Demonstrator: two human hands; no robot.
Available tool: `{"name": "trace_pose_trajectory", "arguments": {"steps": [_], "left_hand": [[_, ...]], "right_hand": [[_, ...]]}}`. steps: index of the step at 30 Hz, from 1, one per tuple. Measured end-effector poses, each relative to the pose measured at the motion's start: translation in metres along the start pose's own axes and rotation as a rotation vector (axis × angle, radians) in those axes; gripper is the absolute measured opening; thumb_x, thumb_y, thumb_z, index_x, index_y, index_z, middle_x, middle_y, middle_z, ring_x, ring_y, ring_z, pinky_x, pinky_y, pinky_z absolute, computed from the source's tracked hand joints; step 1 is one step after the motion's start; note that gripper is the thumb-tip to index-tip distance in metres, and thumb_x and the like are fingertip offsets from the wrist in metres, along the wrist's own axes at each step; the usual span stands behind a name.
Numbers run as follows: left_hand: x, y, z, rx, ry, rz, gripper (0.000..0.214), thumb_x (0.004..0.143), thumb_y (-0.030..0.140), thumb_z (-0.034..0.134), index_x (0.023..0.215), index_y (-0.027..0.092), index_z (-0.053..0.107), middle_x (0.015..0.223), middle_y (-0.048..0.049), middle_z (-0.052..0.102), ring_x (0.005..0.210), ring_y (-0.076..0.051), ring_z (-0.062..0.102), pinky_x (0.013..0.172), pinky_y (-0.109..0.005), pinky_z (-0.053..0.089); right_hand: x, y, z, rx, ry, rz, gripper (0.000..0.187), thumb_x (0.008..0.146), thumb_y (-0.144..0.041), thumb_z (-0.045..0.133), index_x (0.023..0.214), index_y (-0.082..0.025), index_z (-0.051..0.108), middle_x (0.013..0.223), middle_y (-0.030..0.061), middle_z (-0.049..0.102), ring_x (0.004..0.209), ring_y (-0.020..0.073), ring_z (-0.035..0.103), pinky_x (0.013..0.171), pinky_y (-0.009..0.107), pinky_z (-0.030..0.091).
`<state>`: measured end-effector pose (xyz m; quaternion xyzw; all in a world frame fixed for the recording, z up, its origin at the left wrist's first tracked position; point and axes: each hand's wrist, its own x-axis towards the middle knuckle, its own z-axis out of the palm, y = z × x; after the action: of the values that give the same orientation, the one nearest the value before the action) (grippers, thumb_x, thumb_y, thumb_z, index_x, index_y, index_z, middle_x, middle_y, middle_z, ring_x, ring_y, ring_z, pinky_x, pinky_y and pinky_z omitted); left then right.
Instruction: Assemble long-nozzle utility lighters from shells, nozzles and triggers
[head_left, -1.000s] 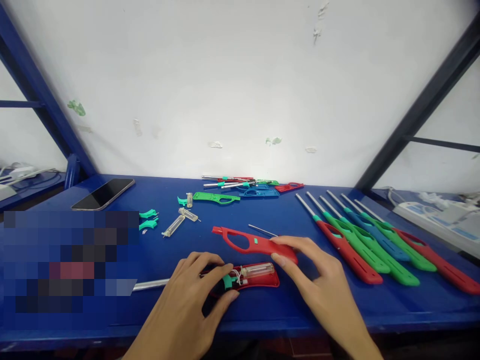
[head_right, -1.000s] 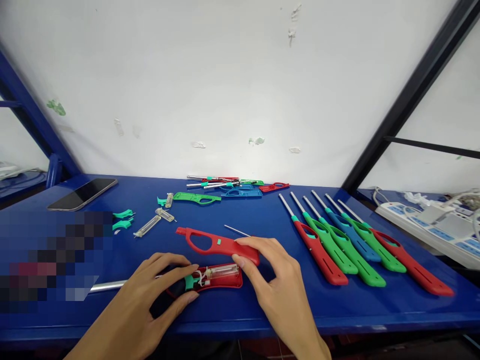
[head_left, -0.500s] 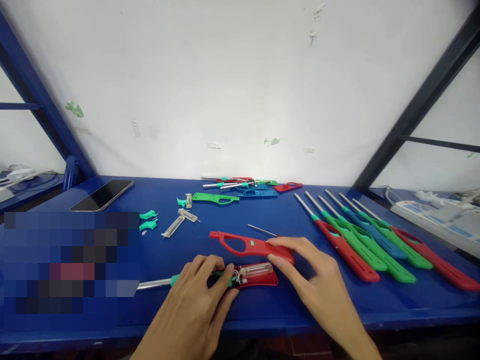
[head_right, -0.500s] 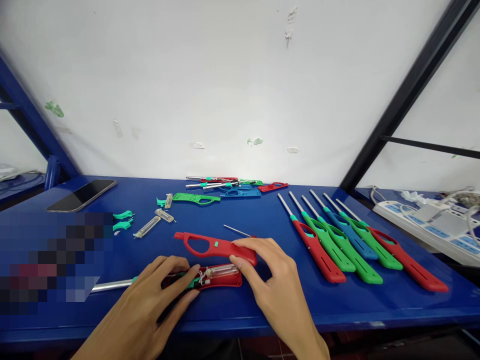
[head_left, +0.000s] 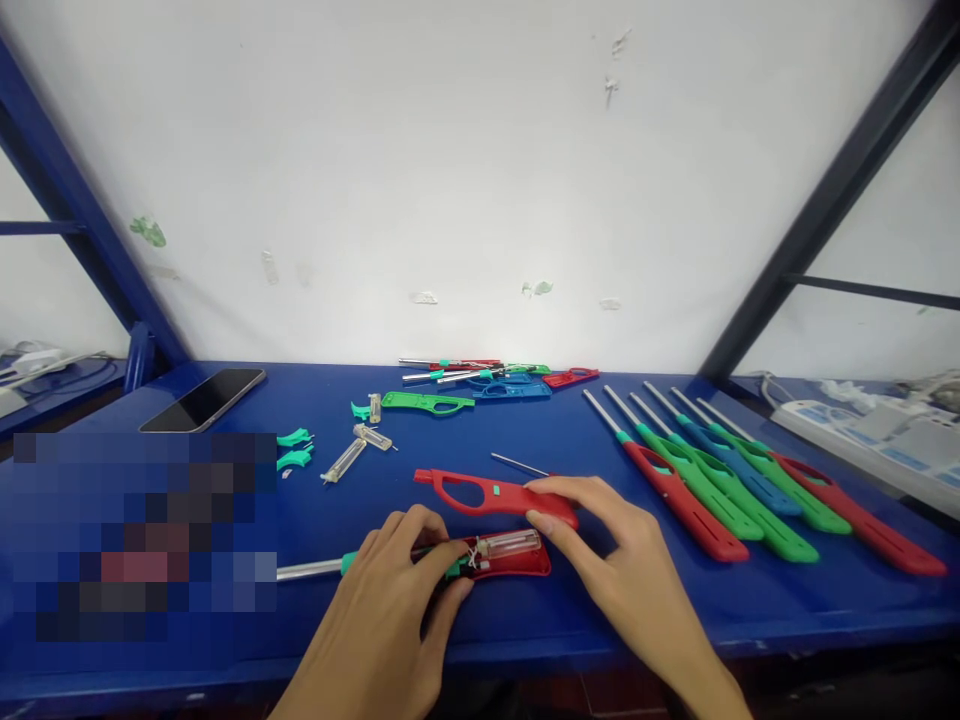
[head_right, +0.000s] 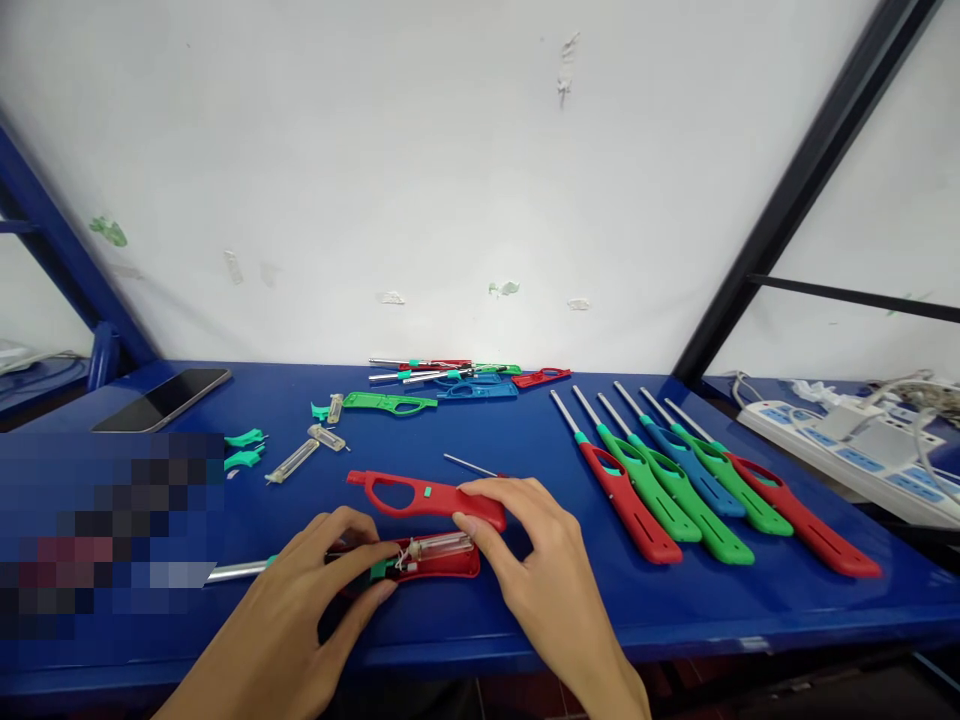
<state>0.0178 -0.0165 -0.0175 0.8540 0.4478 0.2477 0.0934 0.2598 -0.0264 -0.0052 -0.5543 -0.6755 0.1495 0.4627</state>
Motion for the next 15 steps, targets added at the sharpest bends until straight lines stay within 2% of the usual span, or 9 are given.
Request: {"name": "trace_pose_trajectory", "arguments": {"steps": [5,10,15], "left_hand": [[0.0036,0.0071,-0.0072,0.015,-0.045,-0.024,0.033,0.105,0.021,0.044,0.117,0.027,0.074,0.114,-0.0084,0.065,0.103,-0.031,0.063,0.093,-0.058,0.056],[0.0036,0.0052,-0.0079,0.028,-0.03,-0.034,0.031,0.104,0.023,0.046,0.117,0.029,0.074,0.113,-0.0078,0.066,0.103,-0.031,0.064,0.094,-0.059,0.056],[0.002,0.0011,-0.0069,-0.01,-0.03,-0.044,0.028,0.105,0.026,0.049,0.119,0.029,0.072,0.118,-0.0084,0.064,0.104,-0.029,0.066,0.094,-0.054,0.057]], "right_hand": [[0.0004,-0.0002,-0.0006,0.01,0.026,-0.013,0.013,0.099,-0.039,0.072,0.111,-0.036,0.077,0.114,-0.0029,0.08,0.108,0.021,0.073,0.098,0.032,0.055],[0.0,-0.001,-0.0009,0.01,0.016,-0.032,0.014,0.1,-0.04,0.07,0.112,-0.035,0.077,0.113,-0.0018,0.08,0.108,0.0219,0.073,0.096,0.032,0.056],[-0.0008,-0.0006,-0.0013,-0.001,0.029,-0.034,0.013,0.1,-0.039,0.071,0.112,-0.036,0.077,0.113,-0.0036,0.08,0.108,0.0198,0.073,0.097,0.03,0.056]]}}
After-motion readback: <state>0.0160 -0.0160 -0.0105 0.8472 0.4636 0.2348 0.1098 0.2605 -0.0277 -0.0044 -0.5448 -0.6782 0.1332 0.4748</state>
